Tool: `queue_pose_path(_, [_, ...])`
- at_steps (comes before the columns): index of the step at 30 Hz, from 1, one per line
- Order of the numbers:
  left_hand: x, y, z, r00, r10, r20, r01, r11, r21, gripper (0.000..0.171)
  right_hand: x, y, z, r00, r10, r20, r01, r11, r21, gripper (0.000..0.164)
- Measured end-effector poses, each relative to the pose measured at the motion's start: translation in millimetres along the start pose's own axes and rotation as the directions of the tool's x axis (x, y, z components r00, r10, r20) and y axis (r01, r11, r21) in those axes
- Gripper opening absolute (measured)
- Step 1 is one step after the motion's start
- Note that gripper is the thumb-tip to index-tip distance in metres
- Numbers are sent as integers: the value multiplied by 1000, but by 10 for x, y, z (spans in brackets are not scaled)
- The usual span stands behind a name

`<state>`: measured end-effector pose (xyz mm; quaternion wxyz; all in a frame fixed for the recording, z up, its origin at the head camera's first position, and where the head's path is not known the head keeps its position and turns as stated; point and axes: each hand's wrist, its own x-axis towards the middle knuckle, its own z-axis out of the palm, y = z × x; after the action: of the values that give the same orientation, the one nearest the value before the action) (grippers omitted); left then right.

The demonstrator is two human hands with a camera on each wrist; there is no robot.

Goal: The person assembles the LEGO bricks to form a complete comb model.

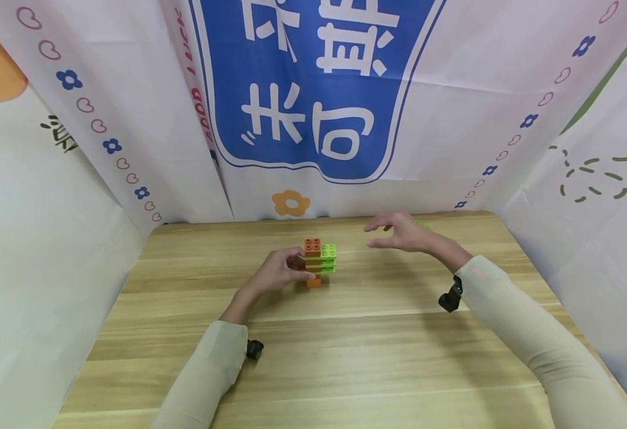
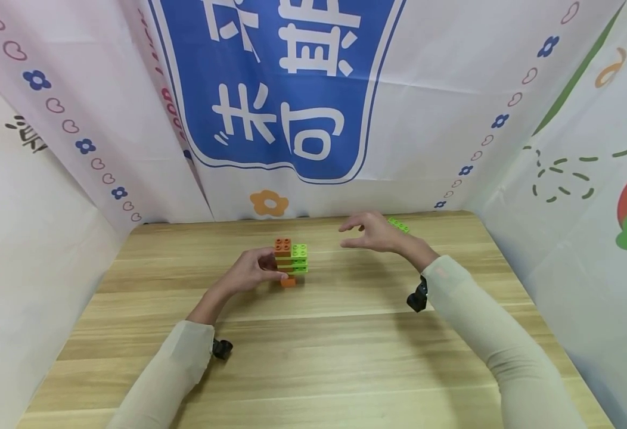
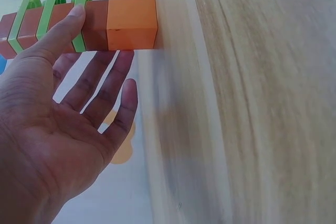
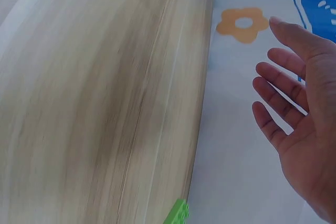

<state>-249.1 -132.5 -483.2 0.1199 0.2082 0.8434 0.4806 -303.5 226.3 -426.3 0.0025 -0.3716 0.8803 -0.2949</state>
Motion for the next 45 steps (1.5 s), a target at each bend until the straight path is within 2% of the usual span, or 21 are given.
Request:
queue_pose_path(8, [-7,-9,0,1000,8,-4,-8,1000,-4,26,-116,234,-69,997,70,12,-70,998,-3,33])
queue_pose_path(13, [-14,-4,-2,1000,9,-9,-9,1000,-1,26,-187,360,-98,995,95,10,-96,995,10,37])
queue_pose_path(19, [-15,4,-6,1000,6,-11,-6,1000,7,27,-278,480,-157,986,162,29,-164,985,53,44])
queue_pose_path(25, [-18,-1,-8,1000,13,-6,-13,1000,10,28,-384,629,-190,978,204,31,-205,978,42,49])
queue_pose_path(31, [-14,1,-2,1000,12,-12,-12,1000,20,28,-451,778,-205,966,257,23,-258,966,20,52])
queue_pose_path(37, [-15,17,3,1000,6,-14,-6,1000,26,28,-505,861,-228,947,321,10,-321,947,10,55])
queue_pose_path(45, [-35,45,4,1000,8,-17,-7,1000,26,28,-554,932,-232,931,366,-1,-366,930,19,55])
